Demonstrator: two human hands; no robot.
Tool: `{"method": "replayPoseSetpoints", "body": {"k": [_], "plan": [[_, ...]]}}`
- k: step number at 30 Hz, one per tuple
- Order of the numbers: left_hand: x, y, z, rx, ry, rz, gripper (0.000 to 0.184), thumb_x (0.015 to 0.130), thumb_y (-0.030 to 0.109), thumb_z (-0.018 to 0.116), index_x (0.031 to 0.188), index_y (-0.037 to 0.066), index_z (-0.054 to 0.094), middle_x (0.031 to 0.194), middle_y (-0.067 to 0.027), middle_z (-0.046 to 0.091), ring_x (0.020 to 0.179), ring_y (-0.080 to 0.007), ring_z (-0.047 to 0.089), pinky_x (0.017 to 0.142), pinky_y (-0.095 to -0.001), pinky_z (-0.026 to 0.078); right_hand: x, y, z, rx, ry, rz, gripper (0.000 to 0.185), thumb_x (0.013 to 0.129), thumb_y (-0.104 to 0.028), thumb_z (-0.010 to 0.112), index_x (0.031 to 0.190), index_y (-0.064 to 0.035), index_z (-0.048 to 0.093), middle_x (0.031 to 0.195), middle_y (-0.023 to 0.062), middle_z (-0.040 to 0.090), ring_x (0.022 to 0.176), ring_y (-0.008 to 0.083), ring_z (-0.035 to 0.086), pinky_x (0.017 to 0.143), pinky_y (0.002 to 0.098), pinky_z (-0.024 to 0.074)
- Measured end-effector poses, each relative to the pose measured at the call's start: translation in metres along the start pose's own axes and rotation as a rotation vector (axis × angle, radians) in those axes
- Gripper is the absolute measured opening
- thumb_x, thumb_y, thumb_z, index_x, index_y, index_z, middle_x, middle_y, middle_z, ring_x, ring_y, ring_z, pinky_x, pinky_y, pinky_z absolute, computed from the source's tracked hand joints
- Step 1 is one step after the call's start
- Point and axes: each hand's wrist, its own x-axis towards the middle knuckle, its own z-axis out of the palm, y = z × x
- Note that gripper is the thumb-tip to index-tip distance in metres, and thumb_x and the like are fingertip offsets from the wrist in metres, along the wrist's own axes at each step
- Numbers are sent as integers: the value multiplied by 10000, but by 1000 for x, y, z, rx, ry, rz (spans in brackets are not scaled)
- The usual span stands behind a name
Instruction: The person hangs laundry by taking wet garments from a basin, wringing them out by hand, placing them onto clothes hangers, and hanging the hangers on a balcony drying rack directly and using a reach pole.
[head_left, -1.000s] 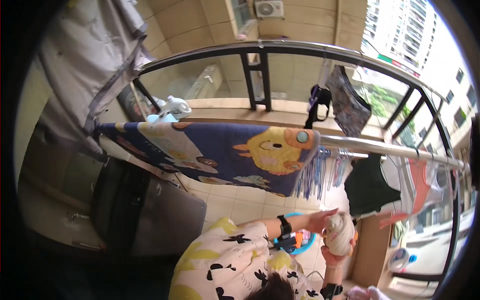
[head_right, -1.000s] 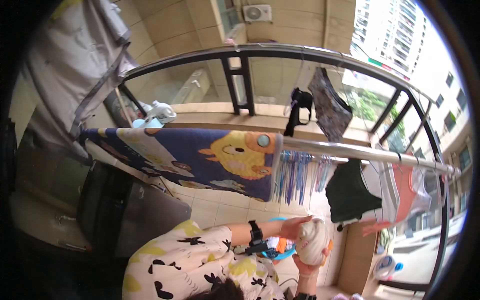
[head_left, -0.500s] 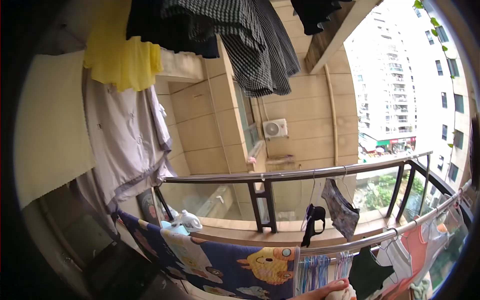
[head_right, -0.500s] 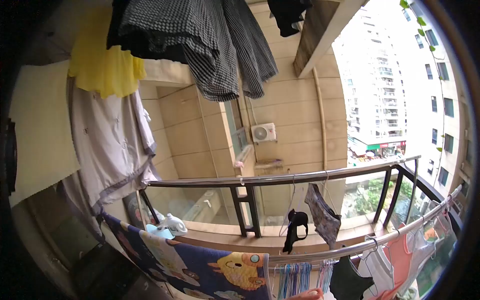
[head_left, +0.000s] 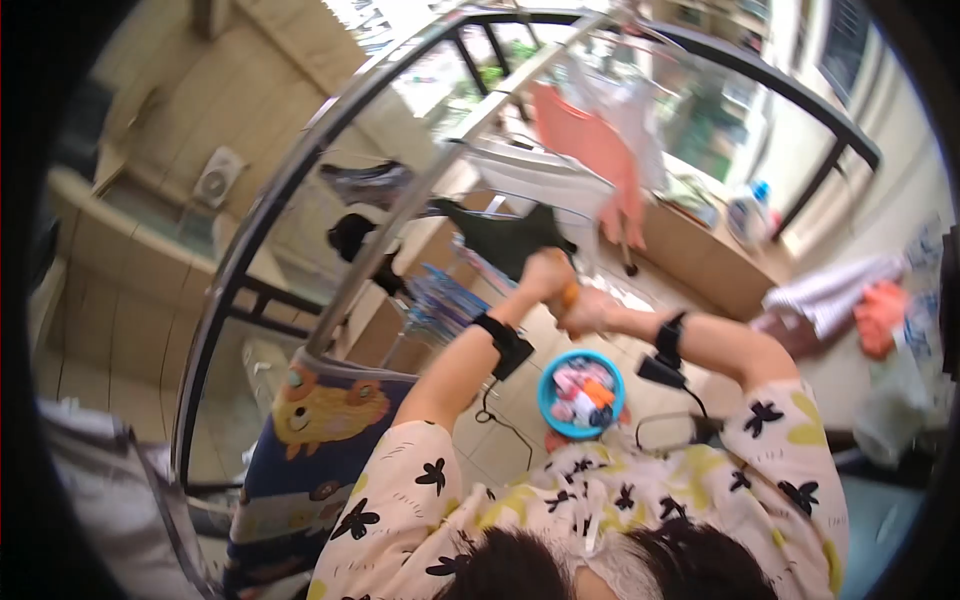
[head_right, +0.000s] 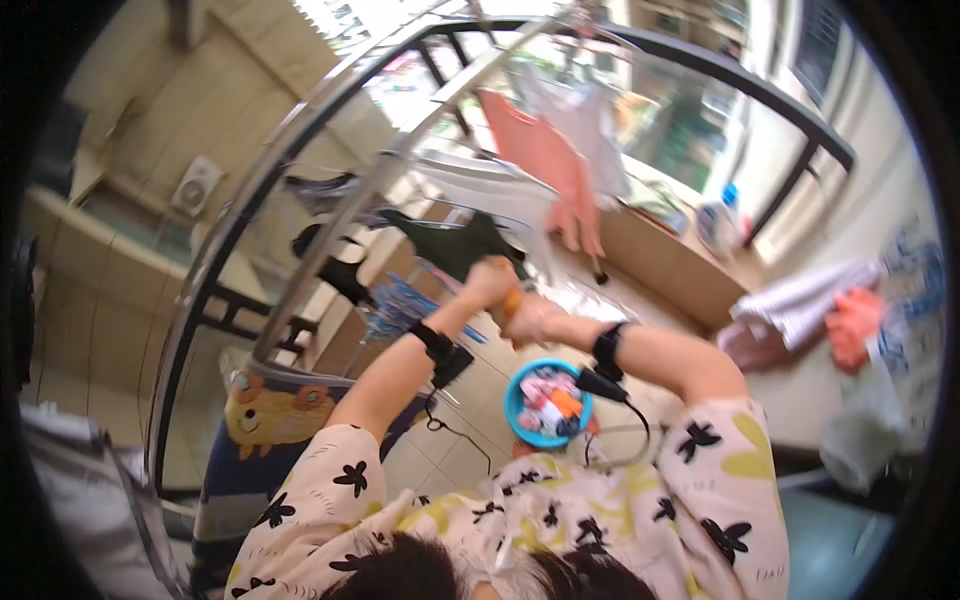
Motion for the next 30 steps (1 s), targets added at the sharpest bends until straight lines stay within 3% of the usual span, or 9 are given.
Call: {"method": "replayPoseSetpoints", "body": {"k": [6, 8, 12, 17, 20, 22, 24, 26, 30], "plan": [[29, 18, 52, -376, 108, -109, 275, 626, 169, 591, 832, -4, 651, 880, -227, 634, 822, -326, 631, 714, -353, 485, 27, 68, 10, -115, 208, 115, 162, 621, -256, 640, 711, -123, 662, 656, 43, 663, 667, 188, 648, 612, 325, 505], [19, 30, 55, -660, 55, -143, 297, 642, 132, 663, 914, 23, 612, 826, -116, 631, 766, -225, 618, 664, -327, 483, 10, 79, 7, -232, 357, 28, 168, 608, -258, 645, 713, -127, 664, 617, 33, 653, 664, 194, 647, 608, 323, 509], [-10, 56, 21, -1329, -431, -118, 525, 814, 230, 664, 1247, 55, 425, 1013, -66, 572, 913, -171, 577, 761, -306, 489, -33, 79, -21, -247, 222, 13, 277, 595, -262, 648, 814, -94, 671, 793, 113, 665, 756, 247, 647, 698, 341, 513], [-36, 77, -5, -1393, -501, -51, 282, 790, 166, 679, 1002, 41, 543, 900, -54, 583, 810, -146, 588, 709, -292, 497, -53, 88, -35, -110, 163, -104, 439, 541, -261, 735, 923, -86, 609, 829, 117, 654, 796, 283, 627, 732, 365, 497], [-46, 91, -17, -1236, -26, 163, 108, 750, 52, 660, 805, 41, 568, 771, -29, 582, 701, -99, 562, 627, -236, 461, -53, 102, -20, 14, 340, -312, 606, 532, -255, 790, 1056, -82, 538, 1059, 147, 590, 988, 272, 564, 861, 342, 444], [-62, 109, -33, -1156, 168, 212, 99, 752, 43, 659, 780, 37, 564, 755, -19, 575, 683, -89, 549, 622, -228, 452, -59, 106, -7, 355, 760, -269, 809, 535, -344, 811, 1206, -80, 442, 1124, 139, 534, 1105, 283, 498, 904, 345, 423], [-67, 110, -36, -1076, 237, 228, 108, 748, 17, 657, 773, 31, 554, 774, -27, 567, 705, -91, 543, 637, -229, 446, -74, 105, -5, 671, 575, -387, 767, 658, -362, 740, 1250, -49, 366, 1206, 123, 472, 1146, 291, 456, 937, 355, 404], [-78, 119, -44, -690, 548, 657, 123, 742, 0, 660, 764, 23, 541, 796, -46, 558, 741, -94, 536, 662, -234, 442, -99, 90, -12, 1762, -72, -623, 625, 780, -382, 638, 1240, -45, 381, 1201, 113, 480, 1123, 277, 478, 956, 356, 397], [-109, 143, -49, -944, 545, 596, 163, 704, -14, 683, 759, 17, 533, 818, -85, 553, 758, -161, 547, 680, -275, 444, -83, 67, 4, 2163, -61, -714, 469, 879, -438, 489, 1186, -84, 461, 1146, 73, 536, 1048, 191, 530, 916, 351, 428]]}}
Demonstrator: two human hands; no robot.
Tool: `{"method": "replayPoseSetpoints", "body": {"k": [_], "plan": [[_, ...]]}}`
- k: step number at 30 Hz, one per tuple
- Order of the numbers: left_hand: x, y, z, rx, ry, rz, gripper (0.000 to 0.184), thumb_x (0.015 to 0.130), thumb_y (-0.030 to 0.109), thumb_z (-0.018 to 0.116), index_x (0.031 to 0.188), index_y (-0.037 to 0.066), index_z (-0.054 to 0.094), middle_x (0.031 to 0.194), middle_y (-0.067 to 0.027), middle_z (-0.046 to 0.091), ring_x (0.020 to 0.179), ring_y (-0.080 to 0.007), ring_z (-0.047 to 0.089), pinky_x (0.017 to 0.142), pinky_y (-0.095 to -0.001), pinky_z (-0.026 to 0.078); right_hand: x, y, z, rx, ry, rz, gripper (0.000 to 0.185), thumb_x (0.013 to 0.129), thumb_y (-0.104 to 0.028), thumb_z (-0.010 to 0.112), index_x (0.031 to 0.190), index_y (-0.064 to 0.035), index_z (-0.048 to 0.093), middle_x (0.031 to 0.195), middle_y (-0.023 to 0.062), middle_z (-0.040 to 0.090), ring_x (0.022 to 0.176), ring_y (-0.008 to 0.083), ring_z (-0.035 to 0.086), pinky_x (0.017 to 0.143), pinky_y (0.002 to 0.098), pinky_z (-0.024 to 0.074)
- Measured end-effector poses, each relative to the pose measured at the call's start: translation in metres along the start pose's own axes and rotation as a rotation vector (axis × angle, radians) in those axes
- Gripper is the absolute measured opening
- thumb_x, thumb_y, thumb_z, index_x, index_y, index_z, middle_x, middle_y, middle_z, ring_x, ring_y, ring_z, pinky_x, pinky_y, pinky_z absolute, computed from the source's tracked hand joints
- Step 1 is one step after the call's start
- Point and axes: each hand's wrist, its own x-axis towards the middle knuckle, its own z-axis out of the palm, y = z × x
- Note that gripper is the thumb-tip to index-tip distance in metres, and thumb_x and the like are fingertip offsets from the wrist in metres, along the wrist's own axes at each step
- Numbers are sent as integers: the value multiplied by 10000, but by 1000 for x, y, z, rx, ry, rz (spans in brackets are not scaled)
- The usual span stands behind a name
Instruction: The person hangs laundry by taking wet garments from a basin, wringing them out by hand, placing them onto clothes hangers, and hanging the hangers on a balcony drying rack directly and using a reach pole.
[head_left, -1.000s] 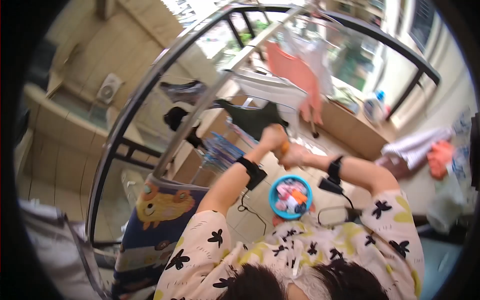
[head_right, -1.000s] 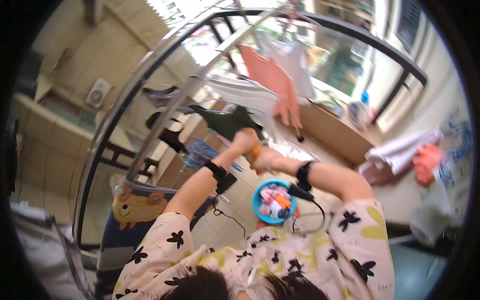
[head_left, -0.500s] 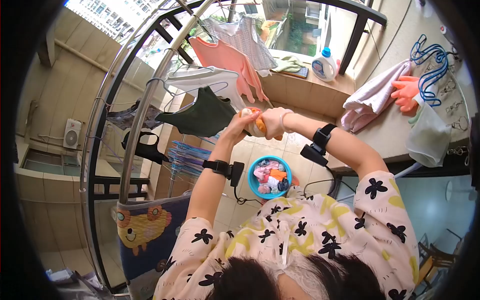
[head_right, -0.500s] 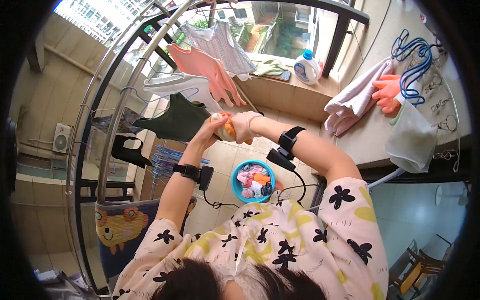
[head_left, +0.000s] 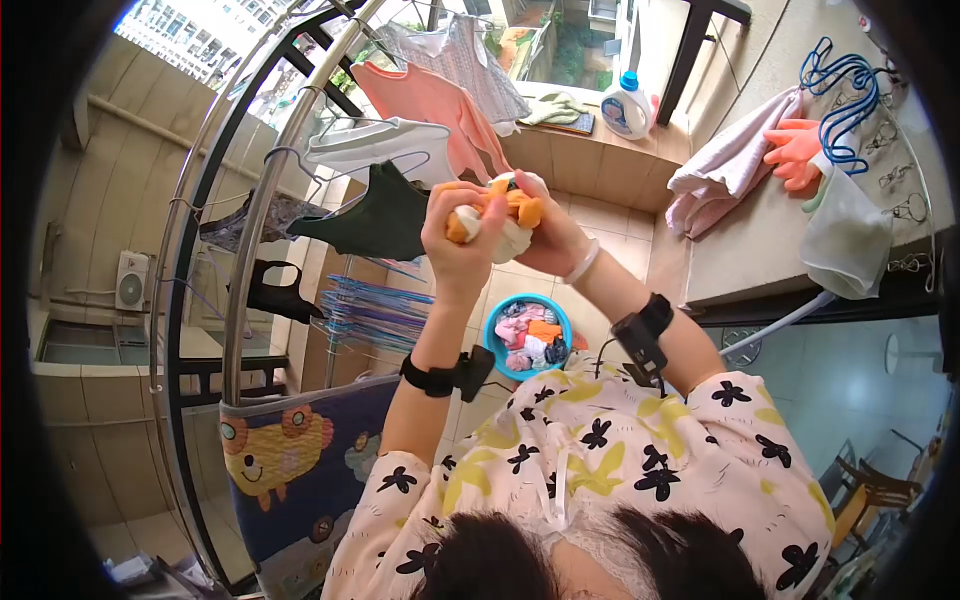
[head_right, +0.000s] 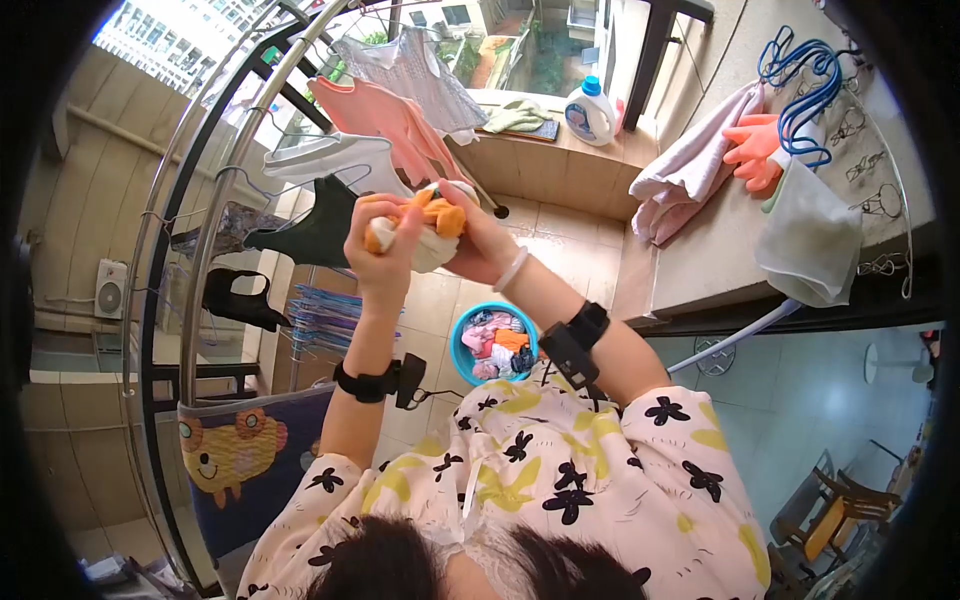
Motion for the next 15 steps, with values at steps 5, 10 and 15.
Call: {"method": "replayPoseSetpoints", "body": {"k": [5, 10, 15], "plan": [[-2, 0, -9, -985, 201, -685, 363, 899, 433, 474, 983, 82, 510, 923, -65, 569, 875, -177, 576, 821, -353, 471, -3, 3, 53, -555, 305, -582, 257, 728, -113, 651, 971, -82, 574, 1009, 54, 590, 852, 123, 579, 793, 286, 462], [-4, -6, -3, -1263, 6, -844, 437, 888, 520, 426, 888, 92, 517, 840, -33, 552, 810, -158, 557, 747, -330, 471, -35, -3, 106, -1463, -91, -1009, 489, 641, -53, 716, 1094, -25, 531, 1194, 138, 540, 1001, 198, 561, 845, 299, 454], [29, 42, 10, -1236, -447, -1054, 469, 903, 495, 421, 617, 125, 384, 639, -6, 421, 593, -127, 392, 564, -250, 353, -51, -7, 117, -1945, -699, -1230, 343, 674, -160, 634, 1006, -95, 577, 1124, 104, 578, 1002, 247, 573, 896, 381, 461]]}}
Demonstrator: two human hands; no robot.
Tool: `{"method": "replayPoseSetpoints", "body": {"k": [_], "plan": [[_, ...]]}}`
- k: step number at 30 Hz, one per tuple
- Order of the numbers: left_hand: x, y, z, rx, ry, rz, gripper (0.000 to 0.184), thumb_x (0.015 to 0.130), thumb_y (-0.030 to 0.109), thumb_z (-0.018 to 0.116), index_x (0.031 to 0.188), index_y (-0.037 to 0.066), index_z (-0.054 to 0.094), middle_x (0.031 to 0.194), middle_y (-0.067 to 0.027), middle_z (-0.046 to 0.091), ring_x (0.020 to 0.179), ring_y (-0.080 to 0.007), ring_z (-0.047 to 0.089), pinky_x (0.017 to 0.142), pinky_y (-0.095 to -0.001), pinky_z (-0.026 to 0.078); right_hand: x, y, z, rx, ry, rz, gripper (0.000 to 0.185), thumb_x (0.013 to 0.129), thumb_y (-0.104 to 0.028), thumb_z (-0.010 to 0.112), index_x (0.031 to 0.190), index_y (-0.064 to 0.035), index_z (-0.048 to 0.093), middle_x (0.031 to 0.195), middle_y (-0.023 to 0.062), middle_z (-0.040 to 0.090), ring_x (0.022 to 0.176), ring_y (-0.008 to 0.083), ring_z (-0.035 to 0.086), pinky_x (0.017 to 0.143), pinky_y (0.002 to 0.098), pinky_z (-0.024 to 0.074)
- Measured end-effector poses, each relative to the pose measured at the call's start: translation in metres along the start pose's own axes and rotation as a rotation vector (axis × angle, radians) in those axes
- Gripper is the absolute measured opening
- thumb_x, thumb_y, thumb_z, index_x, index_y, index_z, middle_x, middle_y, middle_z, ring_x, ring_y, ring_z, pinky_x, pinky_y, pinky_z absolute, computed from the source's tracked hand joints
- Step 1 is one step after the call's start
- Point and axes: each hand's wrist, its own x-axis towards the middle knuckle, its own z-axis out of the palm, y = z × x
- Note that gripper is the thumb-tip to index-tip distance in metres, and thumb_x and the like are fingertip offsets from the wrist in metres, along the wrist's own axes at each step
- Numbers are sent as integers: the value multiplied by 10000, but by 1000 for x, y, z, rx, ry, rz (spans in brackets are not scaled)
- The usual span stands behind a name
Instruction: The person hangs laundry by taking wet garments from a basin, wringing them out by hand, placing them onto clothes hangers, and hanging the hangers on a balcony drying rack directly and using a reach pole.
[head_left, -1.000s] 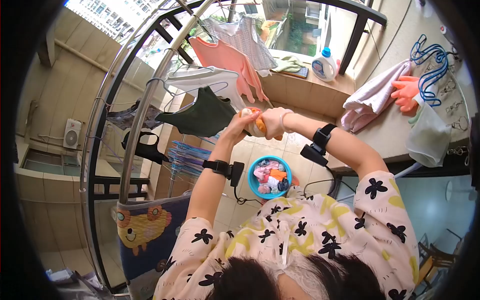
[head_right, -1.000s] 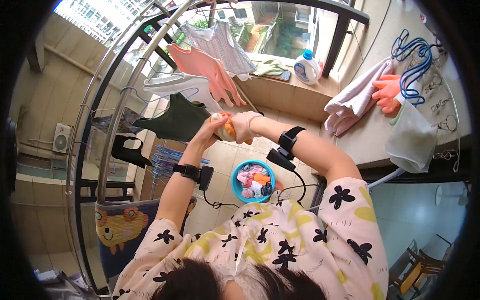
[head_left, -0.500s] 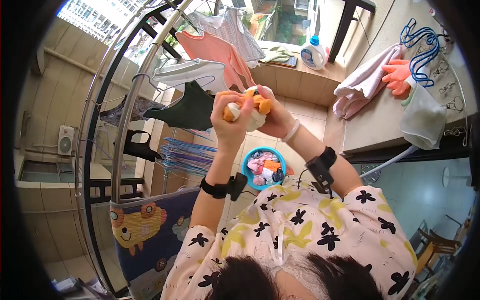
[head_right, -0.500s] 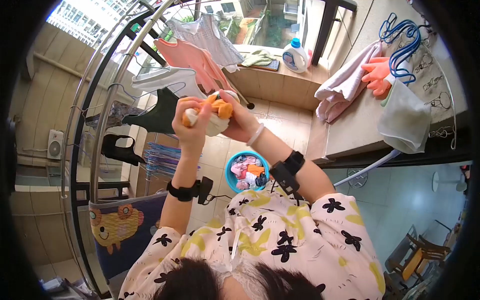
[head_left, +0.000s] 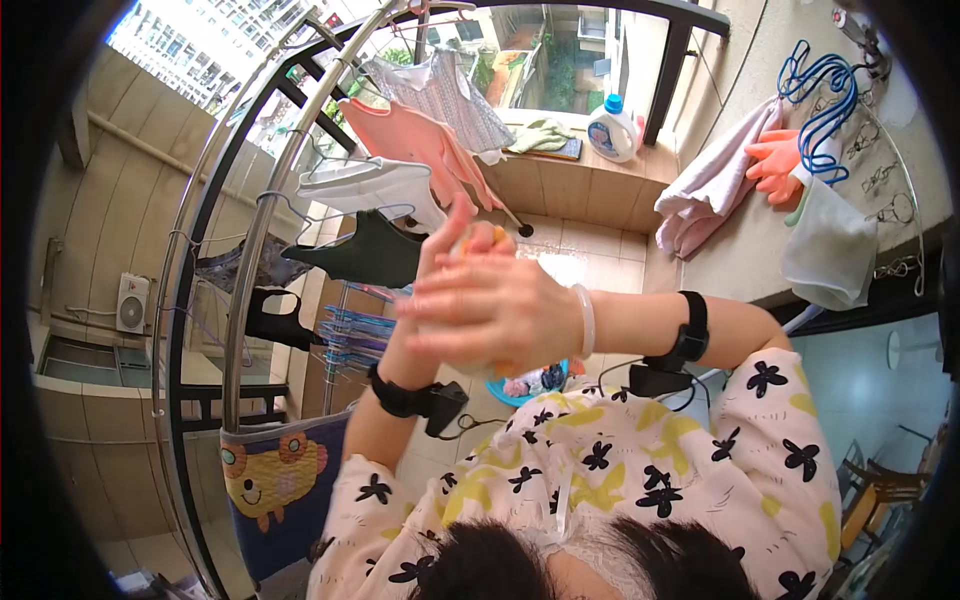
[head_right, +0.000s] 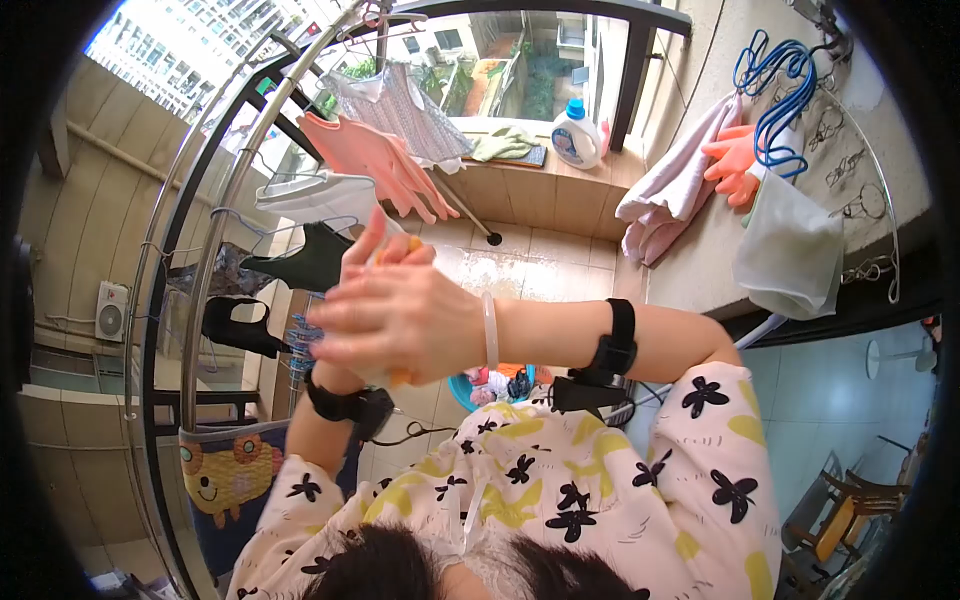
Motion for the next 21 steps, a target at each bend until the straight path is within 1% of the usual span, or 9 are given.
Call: {"method": "replayPoseSetpoints", "body": {"k": [1, 4, 8, 11, 13, 14, 15, 17, 21], "plan": [[-1, 7, 12, 154, 151, -212, 477, 899, 484, 444, 603, 121, 350, 614, -2, 377, 570, -125, 346, 547, -242, 320, -2, 0, -1, -3, -1, -8, 343, 674, -160, 634, 1006, -95, 577, 1124, 104, 578, 1002, 247, 573, 896, 381, 461], [28, 20, 18, 620, 108, -308, 462, 889, 416, 503, 577, 90, 404, 586, -21, 434, 559, -115, 407, 544, -251, 346, -11, 3, 3, -210, -106, -244, 76, 649, -182, 568, 707, -135, 583, 892, 29, 592, 928, 215, 575, 906, 381, 444], [78, 29, 8, 1382, 151, -445, 451, 853, 386, 555, 581, 26, 545, 544, -37, 516, 485, -120, 450, 479, -301, 378, -23, 41, 4, -332, -312, -361, 66, 638, -188, 575, 644, -132, 540, 744, 1, 566, 810, 203, 567, 880, 339, 442], [118, 30, 7, 1662, 279, -455, 453, 833, 360, 563, 518, 37, 519, 506, -34, 496, 480, -110, 461, 446, -308, 372, -36, 86, 13, -410, -534, -386, 66, 636, -203, 581, 630, -140, 562, 701, 4, 566, 771, 206, 587, 709, 351, 486], [151, 35, -19, 1807, 213, -328, 448, 803, 364, 577, 536, 5, 541, 529, -61, 529, 492, -144, 498, 454, -344, 406, -42, 118, 13, -569, -669, -443, 92, 637, -217, 589, 606, -133, 565, 686, 10, 570, 718, 215, 599, 621, 385, 487], [162, 40, -13, 1921, 274, -332, 412, 753, 354, 572, 716, -53, 632, 698, -193, 632, 660, -265, 629, 644, -355, 495, -45, 137, 15, -553, -730, -419, 105, 644, -220, 593, 609, -123, 572, 692, 17, 576, 694, 222, 604, 611, 412, 489], [174, 44, -13, 1971, 267, -321, 387, 760, 318, 553, 785, -59, 638, 772, -216, 638, 735, -313, 635, 678, -371, 493, -48, 156, 18, -595, -790, -445, 100, 655, -215, 595, 652, -115, 603, 729, 36, 601, 701, 232, 608, 634, 424, 492], [198, 51, -25, 2282, 102, -163, 380, 765, 305, 537, 833, -54, 646, 860, -235, 635, 817, -342, 628, 725, -374, 490, -46, 179, 14, -689, -863, -448, 98, 662, -185, 566, 691, -105, 615, 733, 26, 601, 726, 197, 591, 610, 361, 491], [245, 59, -68, 2130, 398, -9, 398, 759, 304, 520, 874, -56, 644, 913, -239, 629, 878, -348, 619, 786, -380, 481, -44, 213, 17, -829, -1065, -396, 148, 720, -162, 550, 743, -68, 663, 769, 62, 659, 754, 209, 638, 638, 353, 517]]}}
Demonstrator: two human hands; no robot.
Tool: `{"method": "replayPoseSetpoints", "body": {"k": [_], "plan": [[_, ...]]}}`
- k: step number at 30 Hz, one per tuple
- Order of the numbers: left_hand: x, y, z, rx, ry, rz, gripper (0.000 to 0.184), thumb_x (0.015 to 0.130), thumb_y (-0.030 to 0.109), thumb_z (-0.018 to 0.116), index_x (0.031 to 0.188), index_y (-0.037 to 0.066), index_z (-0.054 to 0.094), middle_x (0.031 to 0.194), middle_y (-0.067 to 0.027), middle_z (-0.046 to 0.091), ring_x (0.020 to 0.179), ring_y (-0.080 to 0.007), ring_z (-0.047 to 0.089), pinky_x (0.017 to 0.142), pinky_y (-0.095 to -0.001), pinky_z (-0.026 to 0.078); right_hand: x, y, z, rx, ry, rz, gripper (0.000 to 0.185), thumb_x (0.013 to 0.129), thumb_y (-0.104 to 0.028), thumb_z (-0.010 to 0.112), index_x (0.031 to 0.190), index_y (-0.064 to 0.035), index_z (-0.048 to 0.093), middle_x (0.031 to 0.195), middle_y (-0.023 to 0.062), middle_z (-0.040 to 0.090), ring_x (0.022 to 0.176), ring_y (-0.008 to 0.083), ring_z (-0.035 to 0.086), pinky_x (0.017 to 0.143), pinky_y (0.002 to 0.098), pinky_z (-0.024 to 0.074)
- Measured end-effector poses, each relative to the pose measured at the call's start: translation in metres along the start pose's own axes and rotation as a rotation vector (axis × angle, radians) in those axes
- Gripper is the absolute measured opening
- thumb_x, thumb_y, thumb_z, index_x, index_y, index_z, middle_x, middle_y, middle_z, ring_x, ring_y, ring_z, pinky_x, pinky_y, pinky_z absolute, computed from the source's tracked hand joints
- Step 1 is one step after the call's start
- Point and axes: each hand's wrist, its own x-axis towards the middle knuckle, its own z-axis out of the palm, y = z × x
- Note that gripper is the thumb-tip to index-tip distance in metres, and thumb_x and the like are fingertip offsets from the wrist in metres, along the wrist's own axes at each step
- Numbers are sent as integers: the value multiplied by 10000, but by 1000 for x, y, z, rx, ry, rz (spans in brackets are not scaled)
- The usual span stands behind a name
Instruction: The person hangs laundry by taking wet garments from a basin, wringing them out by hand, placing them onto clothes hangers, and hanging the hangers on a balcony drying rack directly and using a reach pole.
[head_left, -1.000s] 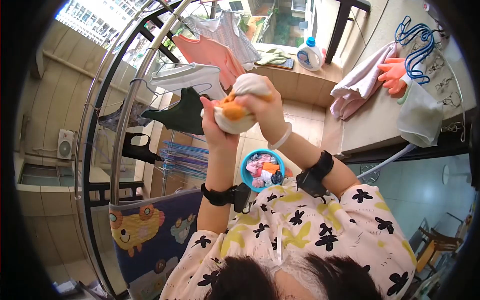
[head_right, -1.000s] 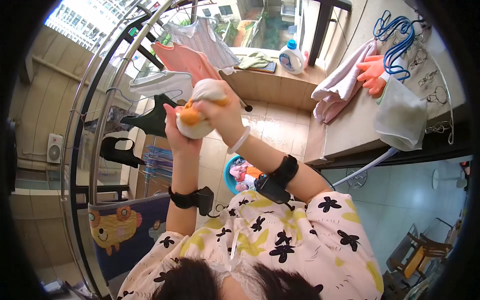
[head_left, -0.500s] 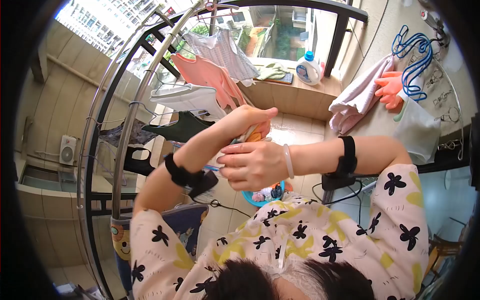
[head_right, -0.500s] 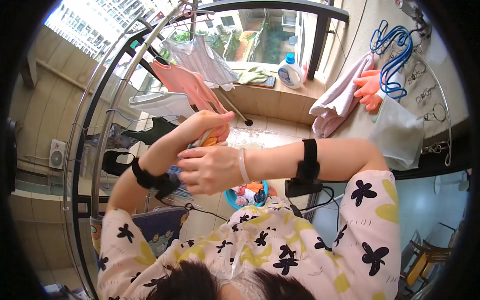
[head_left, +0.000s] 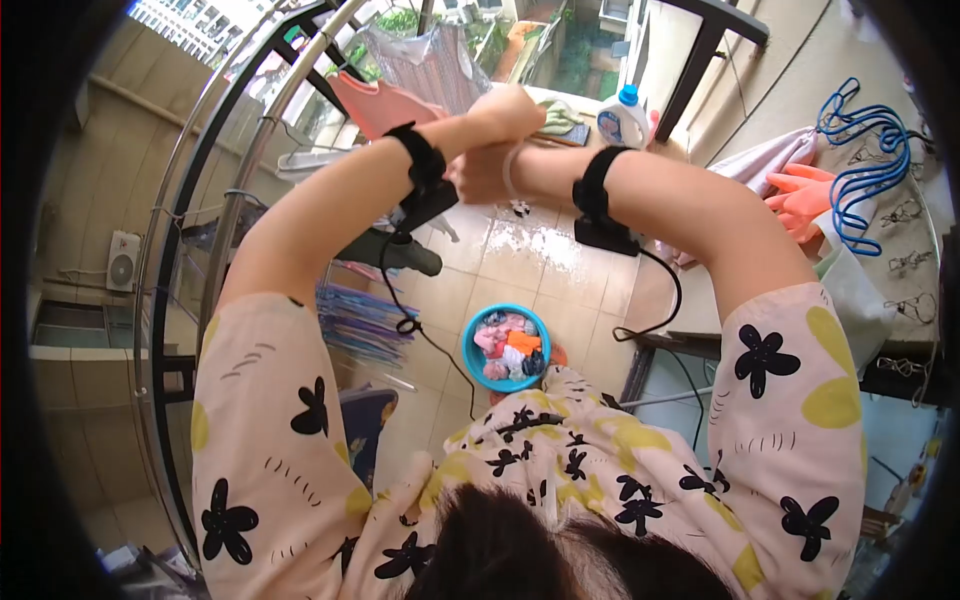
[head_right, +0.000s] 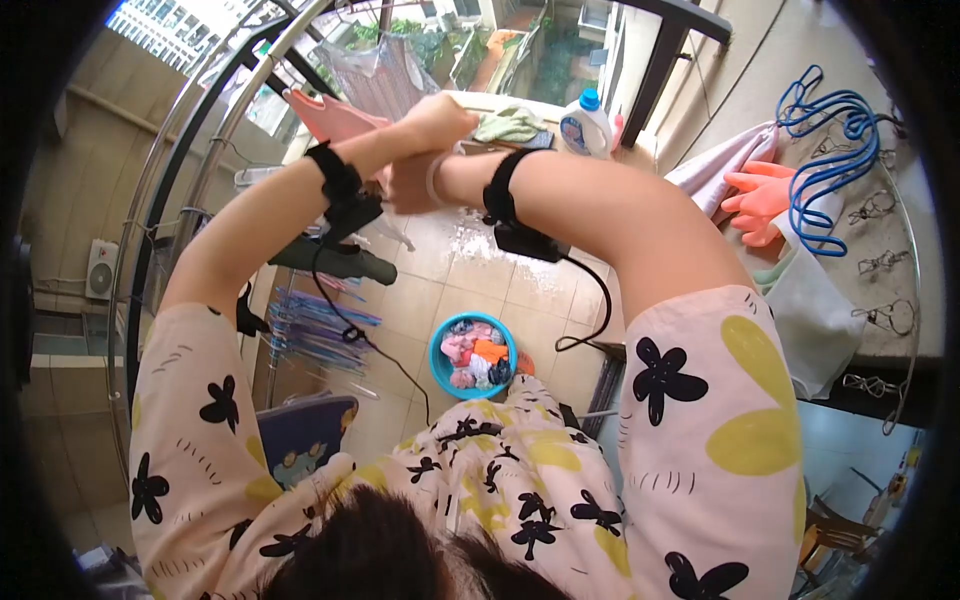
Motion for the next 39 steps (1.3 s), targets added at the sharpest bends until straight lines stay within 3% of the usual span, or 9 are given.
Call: {"method": "replayPoseSetpoints", "body": {"k": [14, 19, 24, 28, 30, 32, 34, 36, 39], "plan": [[18, -11, 8, 25, 238, 134, 370, 811, 386, 535, 785, 48, 684, 763, -211, 629, 761, -380, 603, 735, -403, 480, 12, 18, 58, 453, -284, 165, 239, 760, -165, 540, 945, -44, 631, 967, 74, 634, 903, 221, 614, 786, 360, 485], [0, -21, 29, -115, 263, -36, 417, 824, 420, 501, 785, 50, 687, 773, -191, 637, 803, -377, 609, 766, -407, 473, 7, -13, 68, 230, -99, 87, 298, 757, -168, 549, 1012, -28, 614, 1053, 76, 619, 953, 228, 601, 838, 372, 468], [-27, -49, 52, -762, -14, -189, 476, 850, 382, 527, 571, 4, 598, 570, -116, 590, 555, -189, 595, 535, -307, 462, -21, -58, 46, 23, 268, -16, 161, 709, -191, 572, 856, -126, 586, 967, 33, 579, 1001, 202, 536, 917, 334, 409], [-68, -79, 67, -1235, -219, -291, 396, 877, 396, 496, 758, 39, 616, 713, -95, 630, 586, -195, 591, 519, -307, 461, -33, -80, -5, 377, 597, 148, 260, 695, -145, 614, 946, -126, 551, 1019, 28, 541, 1061, 204, 500, 950, 339, 383], [-101, -92, 72, -1755, -503, -356, 503, 886, 508, 428, 1052, 52, 561, 938, -102, 637, 765, -206, 621, 645, -328, 506, -43, -89, -40, 669, 701, 514, 374, 675, -114, 647, 1037, -110, 554, 1078, 50, 541, 1073, 220, 496, 953, 353, 382], [-152, -71, 58, -2059, -463, -166, 599, 876, 573, 386, 1097, 32, 519, 1028, -112, 599, 941, -218, 596, 800, -350, 490, -43, -107, -37, 776, 820, 745, 403, 718, -109, 667, 1100, -95, 541, 1102, 76, 545, 1037, 213, 526, 911, 354, 418], [-190, -67, 53, -2152, -412, -116, 699, 862, 627, 323, 1191, 24, 452, 1132, -124, 549, 1054, -223, 548, 908, -372, 441, -41, -122, -31, 1505, 972, 1376, 329, 801, -134, 634, 1111, -81, 537, 1057, 88, 572, 966, 195, 571, 823, 327, 470], [-213, -66, 58, -2256, -378, -147, 610, 911, 517, 354, 1253, 14, 400, 1167, -125, 533, 1074, -226, 533, 929, -378, 423, -42, -127, -28, 1667, 1032, 1398, 290, 879, -222, 571, 1121, -69, 526, 1029, 86, 591, 913, 174, 595, 760, 287, 494], [-237, -73, 63, -2049, 3, -140, 378, 928, 102, 423, 1302, 47, 414, 1226, -115, 519, 1128, -199, 501, 966, -313, 385, -39, -133, -29, 2524, 1110, 1416, 465, 932, -422, 407, 1148, -20, 494, 1084, 99, 576, 953, 175, 585, 845, 297, 476]]}}
